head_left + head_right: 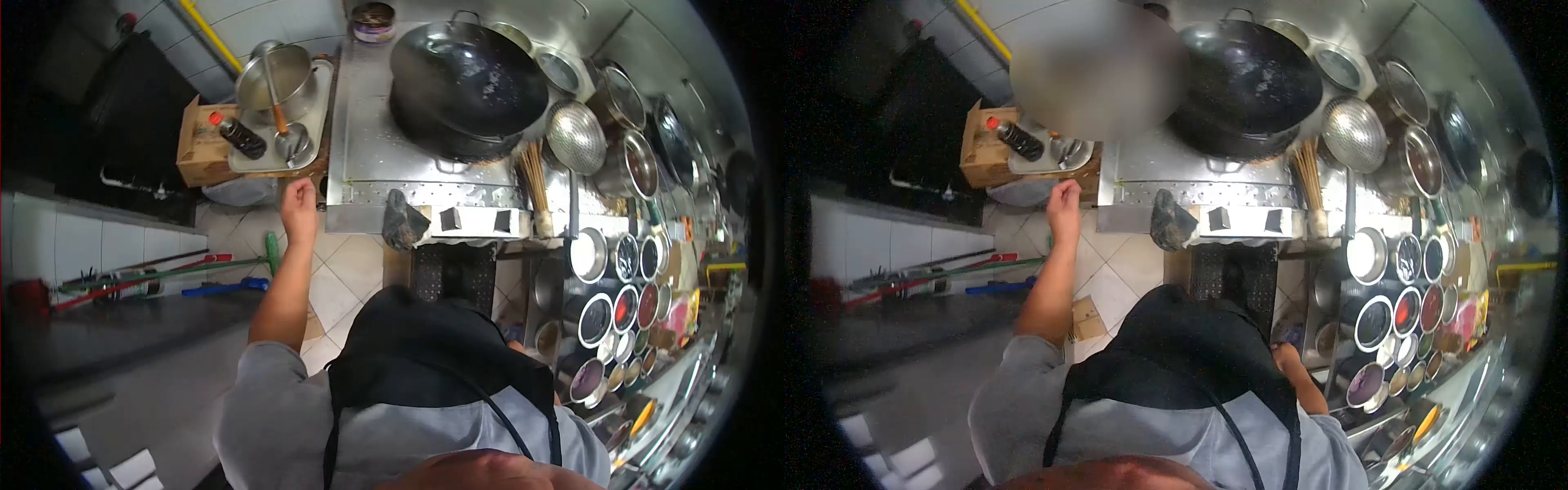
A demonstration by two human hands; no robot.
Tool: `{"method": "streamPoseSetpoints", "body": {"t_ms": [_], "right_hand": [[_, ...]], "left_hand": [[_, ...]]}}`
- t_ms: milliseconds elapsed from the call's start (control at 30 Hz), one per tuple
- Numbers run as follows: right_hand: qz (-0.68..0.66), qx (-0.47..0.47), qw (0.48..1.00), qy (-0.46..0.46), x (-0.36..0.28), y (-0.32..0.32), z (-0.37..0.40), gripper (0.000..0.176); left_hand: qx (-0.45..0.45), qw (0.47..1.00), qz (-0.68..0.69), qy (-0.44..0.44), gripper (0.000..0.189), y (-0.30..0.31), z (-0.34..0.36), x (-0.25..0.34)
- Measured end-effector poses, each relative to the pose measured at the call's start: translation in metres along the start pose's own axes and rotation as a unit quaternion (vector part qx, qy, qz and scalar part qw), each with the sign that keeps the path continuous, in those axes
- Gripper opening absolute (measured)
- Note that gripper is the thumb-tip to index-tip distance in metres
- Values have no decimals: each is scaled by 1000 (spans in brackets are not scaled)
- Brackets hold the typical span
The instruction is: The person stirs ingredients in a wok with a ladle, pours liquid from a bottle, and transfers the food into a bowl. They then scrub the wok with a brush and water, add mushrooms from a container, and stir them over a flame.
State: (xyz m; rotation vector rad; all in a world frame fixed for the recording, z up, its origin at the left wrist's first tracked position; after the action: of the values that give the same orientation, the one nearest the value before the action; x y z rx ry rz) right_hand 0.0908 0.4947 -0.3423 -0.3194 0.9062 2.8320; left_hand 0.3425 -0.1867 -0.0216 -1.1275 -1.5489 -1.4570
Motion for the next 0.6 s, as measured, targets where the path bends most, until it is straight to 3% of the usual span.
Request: {"method": "streamPoseSetpoints", "body": {"t_ms": [33,100,167,200,233,267,300,333,367,400,433,500,533,600], "right_hand": [[-40,-10,999,-4,6,-26,-7,36],[-108,-16,994,-7,25,-70,-29,30],[-179,-4,984,21,58,-120,-75,29],[-294,108,942,-124,66,-40,-43,23],[-404,264,845,-231,61,65,6,20],[-600,293,703,-246,86,55,-19,24],[-760,303,521,-244,105,49,-48,27],[-742,344,509,-268,115,89,-42,29],[-723,383,497,-289,116,149,-24,30],[-769,396,435,-250,135,163,-40,29],[-812,402,368,-208,149,179,-56,29],[-851,463,179,-169,178,205,-85,30],[-848,475,139,-189,191,212,-96,32],[-834,509,59,-205,205,217,-110,36]], "left_hand": [[-71,995,59,46,13,-12,3,-11],[-157,978,-62,121,14,-29,38,-35],[-309,927,-166,131,18,-47,92,-50],[-391,893,-203,94,18,-55,122,-82],[-490,803,-320,116,32,-52,157,-76],[-546,727,-399,120,40,-45,190,-95],[-604,672,-415,109,42,-35,222,-142],[-659,670,-315,132,40,-19,239,-89],[-604,749,-178,207,43,2,258,-172],[-624,698,-291,199,48,17,257,-149],[-611,704,-298,205,48,26,256,-163],[-398,748,-334,414,50,90,255,-227],[-390,726,-470,317,48,83,235,-123],[-348,743,-458,341,48,114,236,-128]]}}
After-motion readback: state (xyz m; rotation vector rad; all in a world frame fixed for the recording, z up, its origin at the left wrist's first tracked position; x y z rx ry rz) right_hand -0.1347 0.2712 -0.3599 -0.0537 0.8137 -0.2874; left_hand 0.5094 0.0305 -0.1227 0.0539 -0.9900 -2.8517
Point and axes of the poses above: each hand's wrist, its own z-axis away from the middle knuckle, its own y-axis out of the back of the hand, x = y × z, the point moved 8 cm from there along -z, towards the middle knuckle, and after that the axes turned 10 degrees about y, right-handed, at the moved point
